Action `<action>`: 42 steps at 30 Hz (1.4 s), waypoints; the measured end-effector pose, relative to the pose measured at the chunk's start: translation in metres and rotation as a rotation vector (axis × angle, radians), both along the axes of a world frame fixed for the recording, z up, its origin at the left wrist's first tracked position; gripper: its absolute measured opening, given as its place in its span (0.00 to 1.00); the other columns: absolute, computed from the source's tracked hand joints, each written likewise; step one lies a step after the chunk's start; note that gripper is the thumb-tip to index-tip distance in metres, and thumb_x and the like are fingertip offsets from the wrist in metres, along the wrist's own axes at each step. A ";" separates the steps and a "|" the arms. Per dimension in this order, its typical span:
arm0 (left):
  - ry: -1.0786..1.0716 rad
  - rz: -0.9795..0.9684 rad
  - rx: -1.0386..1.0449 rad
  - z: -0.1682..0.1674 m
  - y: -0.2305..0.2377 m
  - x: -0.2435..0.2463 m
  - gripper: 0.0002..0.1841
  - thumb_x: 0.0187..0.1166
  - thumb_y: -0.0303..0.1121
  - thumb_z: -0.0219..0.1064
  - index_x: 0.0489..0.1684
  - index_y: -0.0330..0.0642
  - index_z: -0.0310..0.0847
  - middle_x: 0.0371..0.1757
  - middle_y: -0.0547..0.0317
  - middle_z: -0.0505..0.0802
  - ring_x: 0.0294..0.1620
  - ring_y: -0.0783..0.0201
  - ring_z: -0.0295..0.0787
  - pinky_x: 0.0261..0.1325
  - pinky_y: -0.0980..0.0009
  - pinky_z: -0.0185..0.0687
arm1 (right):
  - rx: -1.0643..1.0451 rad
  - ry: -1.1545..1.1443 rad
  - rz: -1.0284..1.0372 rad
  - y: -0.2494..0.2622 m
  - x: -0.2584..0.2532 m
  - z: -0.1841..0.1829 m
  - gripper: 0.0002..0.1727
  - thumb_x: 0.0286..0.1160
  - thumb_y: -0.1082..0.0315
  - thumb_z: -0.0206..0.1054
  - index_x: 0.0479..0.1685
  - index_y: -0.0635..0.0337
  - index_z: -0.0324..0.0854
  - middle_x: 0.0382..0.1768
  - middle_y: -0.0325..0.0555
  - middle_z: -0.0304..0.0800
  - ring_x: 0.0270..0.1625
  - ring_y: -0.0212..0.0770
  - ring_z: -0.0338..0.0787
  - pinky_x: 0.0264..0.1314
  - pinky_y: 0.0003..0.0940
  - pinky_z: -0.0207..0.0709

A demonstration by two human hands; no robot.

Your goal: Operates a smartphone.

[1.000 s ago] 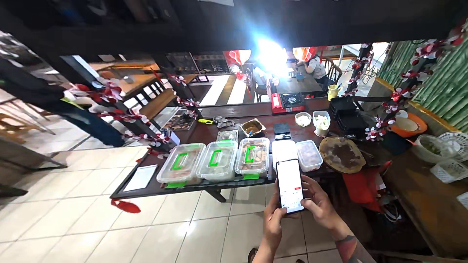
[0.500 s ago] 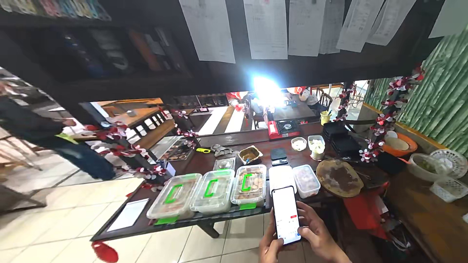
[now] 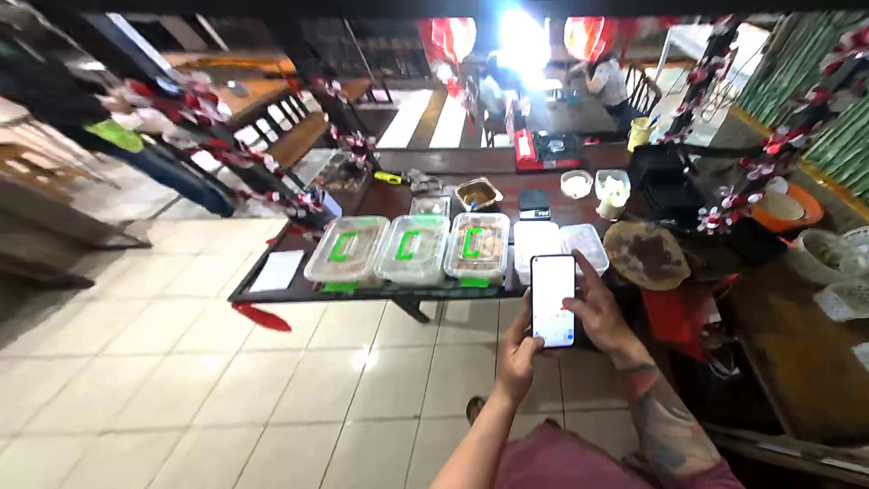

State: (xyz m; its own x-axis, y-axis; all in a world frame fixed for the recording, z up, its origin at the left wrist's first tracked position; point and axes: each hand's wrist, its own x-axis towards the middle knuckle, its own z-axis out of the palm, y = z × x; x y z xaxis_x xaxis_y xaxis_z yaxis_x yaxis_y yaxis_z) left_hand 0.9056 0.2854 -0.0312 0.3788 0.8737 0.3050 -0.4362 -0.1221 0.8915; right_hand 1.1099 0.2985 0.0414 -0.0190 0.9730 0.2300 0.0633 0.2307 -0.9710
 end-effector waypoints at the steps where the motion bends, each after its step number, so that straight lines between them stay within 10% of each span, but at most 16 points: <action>1: 0.008 0.004 0.001 0.005 -0.001 0.002 0.38 0.80 0.24 0.49 0.97 0.44 0.44 0.78 0.36 0.80 0.58 0.39 0.92 0.41 0.41 0.96 | -0.010 0.005 0.004 0.002 0.000 0.000 0.47 0.76 0.67 0.68 0.96 0.34 0.47 0.73 0.46 0.83 0.66 0.48 0.90 0.66 0.50 0.88; 14: 0.010 0.005 -0.047 0.012 -0.005 0.003 0.36 0.79 0.24 0.48 0.94 0.45 0.51 0.73 0.33 0.82 0.58 0.37 0.91 0.42 0.39 0.95 | -0.061 0.137 0.017 0.006 -0.005 0.013 0.31 0.90 0.69 0.54 0.91 0.38 0.58 0.70 0.52 0.85 0.64 0.54 0.91 0.63 0.54 0.89; 25: 0.048 0.028 -0.088 0.030 -0.008 0.005 0.38 0.77 0.23 0.47 0.95 0.48 0.53 0.71 0.35 0.84 0.55 0.39 0.92 0.41 0.42 0.95 | -0.063 0.059 0.082 -0.001 -0.010 0.014 0.59 0.68 0.71 0.79 0.95 0.29 0.40 0.76 0.46 0.80 0.66 0.53 0.90 0.62 0.54 0.91; 42: 0.026 0.011 -0.064 0.027 -0.007 0.003 0.37 0.78 0.23 0.47 0.95 0.47 0.51 0.70 0.33 0.84 0.55 0.38 0.92 0.42 0.42 0.95 | -0.021 0.017 0.086 0.001 -0.013 0.008 0.68 0.58 0.68 0.86 0.96 0.28 0.35 0.81 0.44 0.74 0.70 0.51 0.87 0.63 0.54 0.91</action>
